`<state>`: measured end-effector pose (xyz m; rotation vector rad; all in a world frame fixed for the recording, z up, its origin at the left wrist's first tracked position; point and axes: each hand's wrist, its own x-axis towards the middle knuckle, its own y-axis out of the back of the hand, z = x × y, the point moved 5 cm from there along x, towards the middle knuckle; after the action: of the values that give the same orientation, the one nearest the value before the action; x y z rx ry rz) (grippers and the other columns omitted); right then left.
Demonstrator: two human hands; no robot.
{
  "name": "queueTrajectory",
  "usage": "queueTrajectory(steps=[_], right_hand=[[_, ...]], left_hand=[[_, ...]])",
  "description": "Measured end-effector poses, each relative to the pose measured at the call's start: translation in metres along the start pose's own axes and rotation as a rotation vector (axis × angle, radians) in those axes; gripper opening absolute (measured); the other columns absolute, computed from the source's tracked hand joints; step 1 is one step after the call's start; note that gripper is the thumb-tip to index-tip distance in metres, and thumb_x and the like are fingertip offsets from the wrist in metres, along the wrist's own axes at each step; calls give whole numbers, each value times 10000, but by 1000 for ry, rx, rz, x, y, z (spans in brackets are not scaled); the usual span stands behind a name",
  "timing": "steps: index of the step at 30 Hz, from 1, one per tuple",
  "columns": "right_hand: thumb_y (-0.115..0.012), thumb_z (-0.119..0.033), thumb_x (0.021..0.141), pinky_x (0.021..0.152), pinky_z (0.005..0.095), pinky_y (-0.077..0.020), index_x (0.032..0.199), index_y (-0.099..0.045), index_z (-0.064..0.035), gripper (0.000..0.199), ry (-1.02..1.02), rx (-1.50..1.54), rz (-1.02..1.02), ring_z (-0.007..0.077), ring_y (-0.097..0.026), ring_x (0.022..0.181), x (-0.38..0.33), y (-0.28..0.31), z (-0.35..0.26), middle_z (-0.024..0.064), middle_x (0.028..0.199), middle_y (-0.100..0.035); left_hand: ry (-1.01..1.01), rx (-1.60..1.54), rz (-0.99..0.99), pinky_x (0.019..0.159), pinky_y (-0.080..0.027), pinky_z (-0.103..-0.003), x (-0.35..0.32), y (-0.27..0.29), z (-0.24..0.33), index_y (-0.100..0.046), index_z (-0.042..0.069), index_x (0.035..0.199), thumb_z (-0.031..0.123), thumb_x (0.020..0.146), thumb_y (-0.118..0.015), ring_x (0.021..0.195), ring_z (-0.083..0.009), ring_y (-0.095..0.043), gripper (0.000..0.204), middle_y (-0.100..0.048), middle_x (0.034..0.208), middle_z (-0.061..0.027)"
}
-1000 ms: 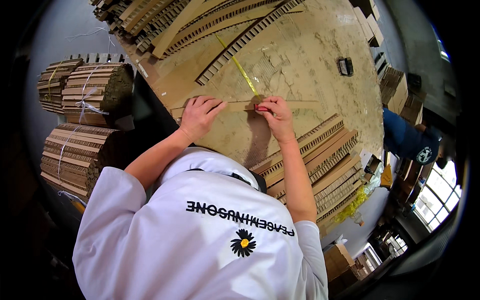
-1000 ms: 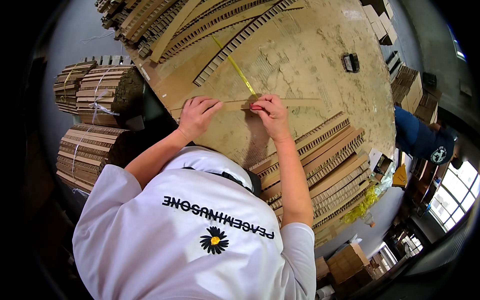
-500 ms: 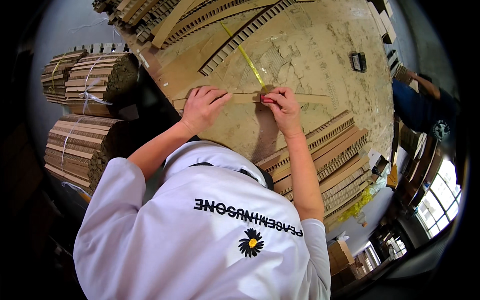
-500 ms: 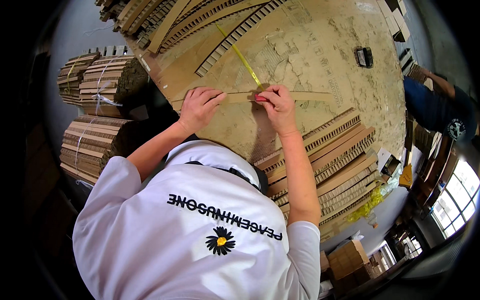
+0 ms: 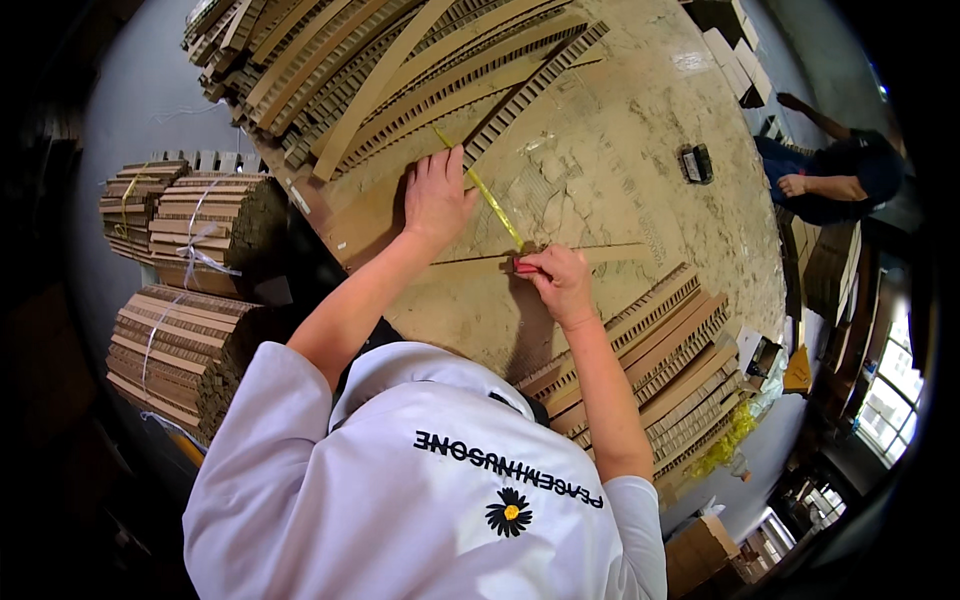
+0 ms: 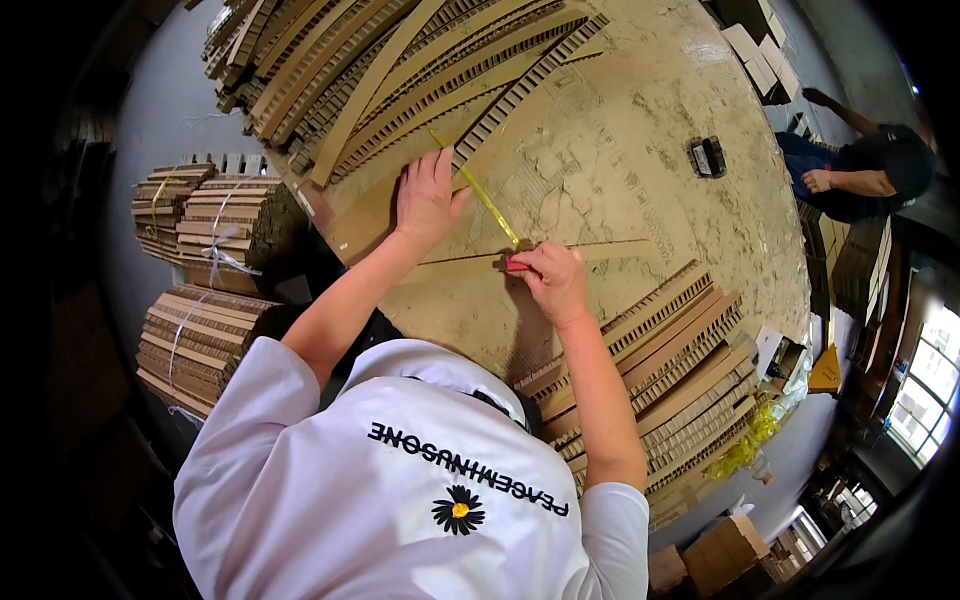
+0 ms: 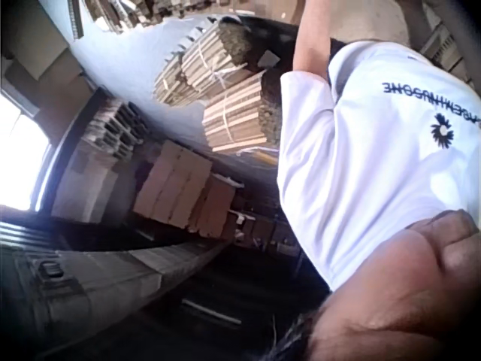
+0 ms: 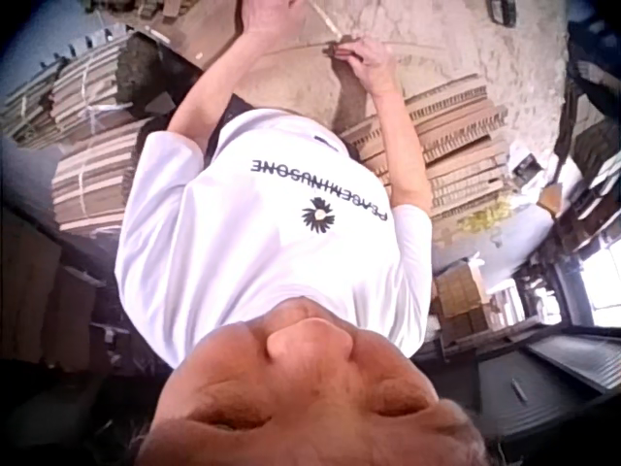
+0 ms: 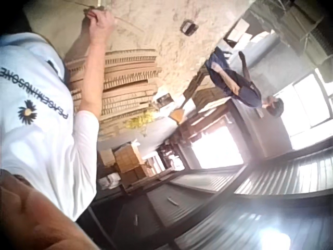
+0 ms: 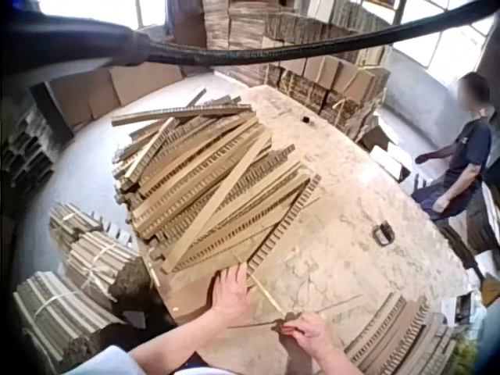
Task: The person marks multiple thin wooden slats on a workbench using a red marker. They pick up each slat, draw a line along its length, and place it back on the table. The process is repeated for several pieces.
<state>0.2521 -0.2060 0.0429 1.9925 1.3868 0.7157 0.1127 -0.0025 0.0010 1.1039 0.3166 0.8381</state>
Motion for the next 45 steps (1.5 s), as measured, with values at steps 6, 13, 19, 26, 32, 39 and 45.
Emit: queueTrajectory(steps=[6,13,19,26,32,39,45], right_hand=[[-833,-212,799,680,392,-427,913,-769,-213,130,14,-46,40,239,-649,776,-3,-3,3,-8,790,-630],[-813,-253,842,697,385,-420,911,-779,-252,76,-25,-32,48,221,-670,811,-5,0,3,-33,818,-664],[-816,-246,828,715,361,-407,892,-781,-256,73,-23,-48,70,199,-676,807,-6,-2,7,-45,818,-689],[-781,-306,849,717,371,-415,868,-791,-273,39,-87,-7,49,190,-685,834,-9,-6,10,-66,848,-714],[-768,-159,905,799,327,-537,1048,-829,-149,155,-322,421,146,162,-715,877,-11,12,8,16,992,-788],[-760,-96,999,763,230,-503,1187,-739,30,227,-568,733,953,87,-615,843,-115,142,7,25,1006,-711],[-707,-57,1024,777,276,-551,1192,-696,48,198,-617,664,1126,142,-665,897,-241,147,23,76,1059,-725]], left_hand=[[-61,-69,153,1023,-510,-462,16,42,-25,-578,58,1465,162,892,-774,1209,-351,-587,615,-619,1310,-179],[-300,206,525,980,-506,-461,76,171,-27,-677,83,1314,122,889,-794,1138,-347,-634,443,-688,1270,-128],[-295,-140,-114,926,-501,-489,-64,72,8,-678,60,1207,123,816,-827,1089,-378,-615,423,-665,1172,-156],[-229,-242,-192,886,-495,-497,-120,32,20,-670,45,1200,97,833,-813,1039,-404,-597,397,-630,1102,-171],[-275,-247,-158,859,-494,-490,-116,24,12,-656,30,1158,51,829,-797,1027,-411,-596,359,-617,1079,-180],[-327,-227,-19,882,-510,-463,-88,69,13,-656,30,1177,36,824,-804,1056,-407,-612,383,-650,1114,-185],[-298,183,537,957,-512,-471,33,163,4,-669,33,1230,131,927,-754,1116,-377,-639,329,-687,1169,-187]])
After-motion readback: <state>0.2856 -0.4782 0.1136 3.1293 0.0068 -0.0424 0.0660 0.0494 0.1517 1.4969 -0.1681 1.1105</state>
